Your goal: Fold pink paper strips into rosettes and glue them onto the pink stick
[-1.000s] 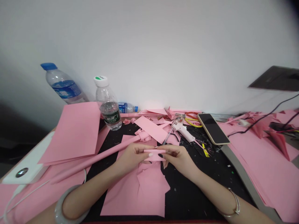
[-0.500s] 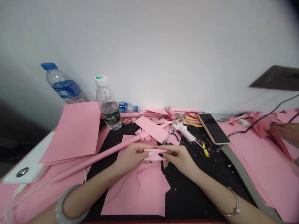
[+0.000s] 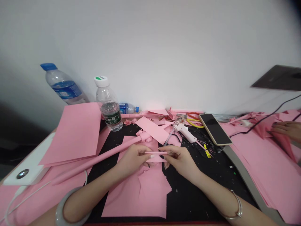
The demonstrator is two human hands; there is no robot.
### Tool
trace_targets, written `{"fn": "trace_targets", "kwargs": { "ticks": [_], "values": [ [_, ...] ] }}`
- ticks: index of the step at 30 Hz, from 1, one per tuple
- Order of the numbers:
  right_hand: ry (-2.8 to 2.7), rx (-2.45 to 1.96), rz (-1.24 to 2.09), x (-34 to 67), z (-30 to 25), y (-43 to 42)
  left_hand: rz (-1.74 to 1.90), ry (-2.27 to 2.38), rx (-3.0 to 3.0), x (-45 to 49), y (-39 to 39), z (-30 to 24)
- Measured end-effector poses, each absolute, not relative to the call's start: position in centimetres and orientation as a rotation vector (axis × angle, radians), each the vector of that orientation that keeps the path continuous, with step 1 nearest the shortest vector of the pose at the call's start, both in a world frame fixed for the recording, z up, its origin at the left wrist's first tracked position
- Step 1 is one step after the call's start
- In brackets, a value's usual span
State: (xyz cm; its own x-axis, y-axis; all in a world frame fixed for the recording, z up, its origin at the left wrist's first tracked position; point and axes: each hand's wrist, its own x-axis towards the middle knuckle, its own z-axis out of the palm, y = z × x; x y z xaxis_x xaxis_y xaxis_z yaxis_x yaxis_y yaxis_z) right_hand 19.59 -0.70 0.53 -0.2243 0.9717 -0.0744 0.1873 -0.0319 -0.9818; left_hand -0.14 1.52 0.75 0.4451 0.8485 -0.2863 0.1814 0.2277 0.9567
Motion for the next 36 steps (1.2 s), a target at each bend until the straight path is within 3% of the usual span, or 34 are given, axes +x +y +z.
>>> {"fn": "trace_targets", "kwargs": {
  "ticks": [8, 18, 29, 36],
  "values": [
    [-1.588, -1.292, 1.378, 19.3, 0.1, -1.1, 0.514, 1.006, 1.396, 0.0, 0.9, 0.8],
    [-1.949, -1.241, 1.066, 19.2, 0.7, -1.6, 0.457, 0.905, 1.401, 0.3, 0.6, 0.3],
    [-1.626, -1.353, 1.178, 19.4, 0.8, -1.4, 0.532, 0.993, 1.364, -0.1, 1.2, 0.9],
    [-1.545, -1.336, 1.014, 19.7, 1.2, -1.2, 0.610, 0.961, 1.292, 0.0, 1.4, 1.4]
  ]
}}
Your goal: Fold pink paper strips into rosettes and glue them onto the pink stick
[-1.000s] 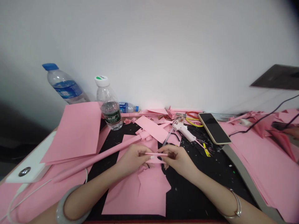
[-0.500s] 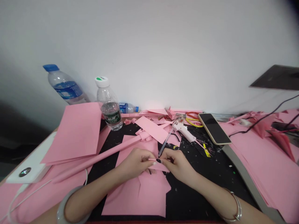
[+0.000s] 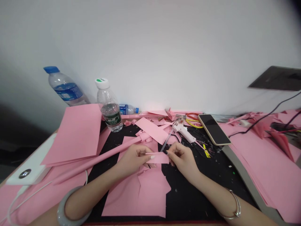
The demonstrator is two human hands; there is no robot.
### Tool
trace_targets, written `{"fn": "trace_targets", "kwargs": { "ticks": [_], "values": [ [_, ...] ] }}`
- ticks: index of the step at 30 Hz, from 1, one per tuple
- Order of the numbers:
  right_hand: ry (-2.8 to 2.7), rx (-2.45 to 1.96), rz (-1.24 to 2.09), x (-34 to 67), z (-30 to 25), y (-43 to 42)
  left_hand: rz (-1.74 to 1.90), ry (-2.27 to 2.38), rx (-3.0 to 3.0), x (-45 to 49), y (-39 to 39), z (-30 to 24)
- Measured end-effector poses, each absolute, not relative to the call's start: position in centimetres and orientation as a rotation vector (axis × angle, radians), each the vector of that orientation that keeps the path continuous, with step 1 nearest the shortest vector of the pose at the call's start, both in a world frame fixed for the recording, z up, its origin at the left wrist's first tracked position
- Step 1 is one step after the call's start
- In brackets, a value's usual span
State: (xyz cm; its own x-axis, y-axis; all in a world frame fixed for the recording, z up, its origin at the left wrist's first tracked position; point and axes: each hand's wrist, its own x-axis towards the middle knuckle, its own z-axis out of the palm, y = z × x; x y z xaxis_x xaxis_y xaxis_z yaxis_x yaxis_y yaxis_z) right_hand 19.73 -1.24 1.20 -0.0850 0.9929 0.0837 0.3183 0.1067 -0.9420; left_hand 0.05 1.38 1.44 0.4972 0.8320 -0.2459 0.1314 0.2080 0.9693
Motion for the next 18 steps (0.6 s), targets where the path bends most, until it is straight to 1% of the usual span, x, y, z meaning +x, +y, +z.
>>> {"fn": "trace_targets", "kwargs": {
  "ticks": [5, 12, 18],
  "values": [
    [-1.755, -1.307, 1.027, 19.7, 0.8, -1.3, 0.620, 0.995, 1.315, 0.1, 1.2, 1.5],
    [-1.879, -1.231, 1.055, 19.6, 0.6, -1.7, 0.614, 1.004, 1.755, 0.0, 0.9, 0.6],
    [-1.933, -1.237, 1.030, 19.6, 0.9, -1.8, 0.615, 0.963, 1.856, -0.1, 0.8, 0.5]
  ]
}}
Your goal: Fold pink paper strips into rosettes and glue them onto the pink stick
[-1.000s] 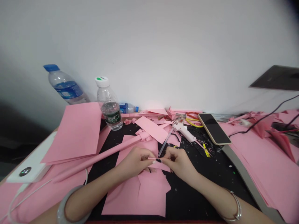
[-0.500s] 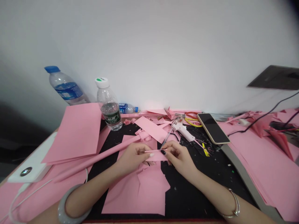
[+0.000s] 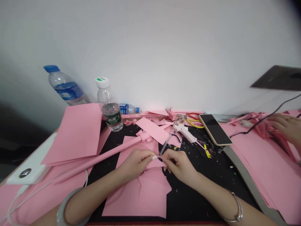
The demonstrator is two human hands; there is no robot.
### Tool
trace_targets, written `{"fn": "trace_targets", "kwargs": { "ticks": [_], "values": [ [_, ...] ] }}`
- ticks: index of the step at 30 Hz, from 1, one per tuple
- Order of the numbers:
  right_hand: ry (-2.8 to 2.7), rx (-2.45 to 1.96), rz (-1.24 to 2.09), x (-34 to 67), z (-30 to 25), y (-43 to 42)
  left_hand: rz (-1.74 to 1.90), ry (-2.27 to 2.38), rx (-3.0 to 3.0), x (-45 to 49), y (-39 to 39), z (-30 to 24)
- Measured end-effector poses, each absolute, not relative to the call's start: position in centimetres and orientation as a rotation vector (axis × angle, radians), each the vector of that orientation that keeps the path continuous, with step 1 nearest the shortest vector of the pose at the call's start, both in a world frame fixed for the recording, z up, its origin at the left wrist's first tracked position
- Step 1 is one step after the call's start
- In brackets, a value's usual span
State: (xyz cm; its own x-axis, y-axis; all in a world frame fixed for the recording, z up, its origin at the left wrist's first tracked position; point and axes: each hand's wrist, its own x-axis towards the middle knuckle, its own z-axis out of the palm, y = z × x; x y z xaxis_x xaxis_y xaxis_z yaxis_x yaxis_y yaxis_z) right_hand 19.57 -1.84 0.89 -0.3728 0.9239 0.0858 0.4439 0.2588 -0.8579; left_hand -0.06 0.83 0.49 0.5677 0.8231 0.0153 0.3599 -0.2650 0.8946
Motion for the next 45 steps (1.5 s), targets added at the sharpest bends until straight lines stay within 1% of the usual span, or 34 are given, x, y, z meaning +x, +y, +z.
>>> {"fn": "trace_targets", "kwargs": {
  "ticks": [9, 14, 19, 23, 27, 30, 35, 41, 45],
  "values": [
    [-1.821, -1.286, 1.024, 19.5, 0.8, -1.7, 0.653, 1.177, 1.709, -0.1, 0.9, 1.8],
    [-1.725, -1.334, 1.004, 19.7, 1.1, -1.7, 0.707, 1.148, 1.727, -0.2, 1.1, 1.7],
    [-1.531, -1.377, 1.029, 19.8, 1.3, -1.4, 0.791, 1.084, 1.583, -0.7, 1.5, 1.4],
    [-1.461, -1.344, 1.141, 19.6, 1.4, -1.3, 0.879, 1.019, 1.730, -0.8, 1.6, 1.4],
    [-1.453, -1.325, 1.233, 19.2, 1.5, -1.4, 0.784, 0.926, 2.013, -0.5, 1.2, 1.0],
    [-1.453, -1.315, 1.275, 19.2, 1.5, -1.5, 0.733, 0.902, 2.066, -0.2, 1.0, 0.7],
    [-1.452, -1.273, 1.282, 19.5, 1.4, -1.4, 0.738, 0.907, 2.010, -0.1, 0.9, 0.6],
    [-1.426, -1.095, 1.450, 19.5, 0.9, -1.1, 0.715, 1.066, 1.780, 0.0, 0.7, 1.0],
    [-1.447, -1.155, 1.396, 19.2, 0.6, -1.1, 0.768, 1.061, 1.698, 0.1, 0.8, 1.4]
  ]
}}
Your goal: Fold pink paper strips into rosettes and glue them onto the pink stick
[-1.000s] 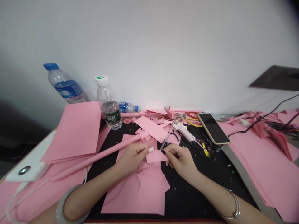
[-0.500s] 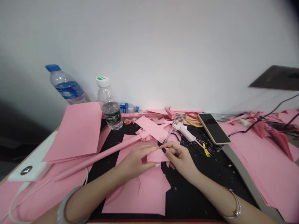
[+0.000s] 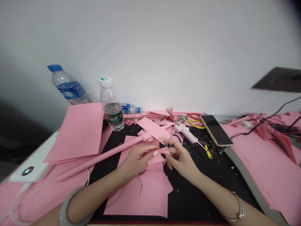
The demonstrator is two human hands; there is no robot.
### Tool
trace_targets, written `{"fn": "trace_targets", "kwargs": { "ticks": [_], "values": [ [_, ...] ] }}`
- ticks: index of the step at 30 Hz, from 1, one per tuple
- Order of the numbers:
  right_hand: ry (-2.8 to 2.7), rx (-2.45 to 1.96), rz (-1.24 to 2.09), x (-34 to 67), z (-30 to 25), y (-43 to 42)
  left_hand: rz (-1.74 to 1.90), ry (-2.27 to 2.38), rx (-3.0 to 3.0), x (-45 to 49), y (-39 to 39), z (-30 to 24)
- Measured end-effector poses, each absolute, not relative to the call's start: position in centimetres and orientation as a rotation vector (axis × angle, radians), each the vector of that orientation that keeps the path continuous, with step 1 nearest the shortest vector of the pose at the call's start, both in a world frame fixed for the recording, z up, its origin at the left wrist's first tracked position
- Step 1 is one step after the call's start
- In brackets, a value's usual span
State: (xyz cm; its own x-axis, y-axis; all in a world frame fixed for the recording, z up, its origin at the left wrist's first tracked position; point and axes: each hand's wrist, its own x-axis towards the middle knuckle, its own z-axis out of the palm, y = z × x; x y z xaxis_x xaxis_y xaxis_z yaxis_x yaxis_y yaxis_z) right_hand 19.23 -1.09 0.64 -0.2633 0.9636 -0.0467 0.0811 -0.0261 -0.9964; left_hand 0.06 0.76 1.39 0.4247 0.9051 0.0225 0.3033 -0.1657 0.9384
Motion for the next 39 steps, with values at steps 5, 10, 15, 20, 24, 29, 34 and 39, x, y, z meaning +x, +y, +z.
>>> {"fn": "trace_targets", "kwargs": {
  "ticks": [5, 10, 15, 20, 24, 29, 34, 39],
  "values": [
    [-1.500, -1.172, 1.254, 19.3, 0.6, -1.0, 0.758, 1.118, 1.738, 0.1, 0.8, 1.8],
    [-1.585, -1.177, 1.062, 19.6, 0.8, -1.1, 0.783, 1.226, 1.711, 0.2, 0.8, 1.9],
    [-1.593, -1.188, 1.056, 19.5, 0.9, -1.4, 0.768, 1.212, 1.483, 0.4, 0.7, 1.9],
    [-1.628, -1.219, 1.186, 19.2, 0.9, -1.4, 0.768, 0.873, 1.070, 0.7, 1.0, 1.6],
    [-1.634, -1.241, 1.185, 19.1, 1.2, -1.3, 0.746, 0.835, 1.087, 0.6, 1.1, 1.2],
    [-1.701, -1.253, 1.148, 19.2, 1.5, -1.1, 0.738, 0.932, 1.316, 0.4, 1.1, 1.0],
    [-1.737, -1.233, 1.171, 19.3, 1.0, -1.1, 0.731, 0.841, 1.284, 0.3, 1.1, 1.1],
    [-1.664, -1.174, 1.383, 19.5, 0.6, -1.2, 0.734, 0.819, 1.202, 0.3, 1.1, 0.8]
  ]
}}
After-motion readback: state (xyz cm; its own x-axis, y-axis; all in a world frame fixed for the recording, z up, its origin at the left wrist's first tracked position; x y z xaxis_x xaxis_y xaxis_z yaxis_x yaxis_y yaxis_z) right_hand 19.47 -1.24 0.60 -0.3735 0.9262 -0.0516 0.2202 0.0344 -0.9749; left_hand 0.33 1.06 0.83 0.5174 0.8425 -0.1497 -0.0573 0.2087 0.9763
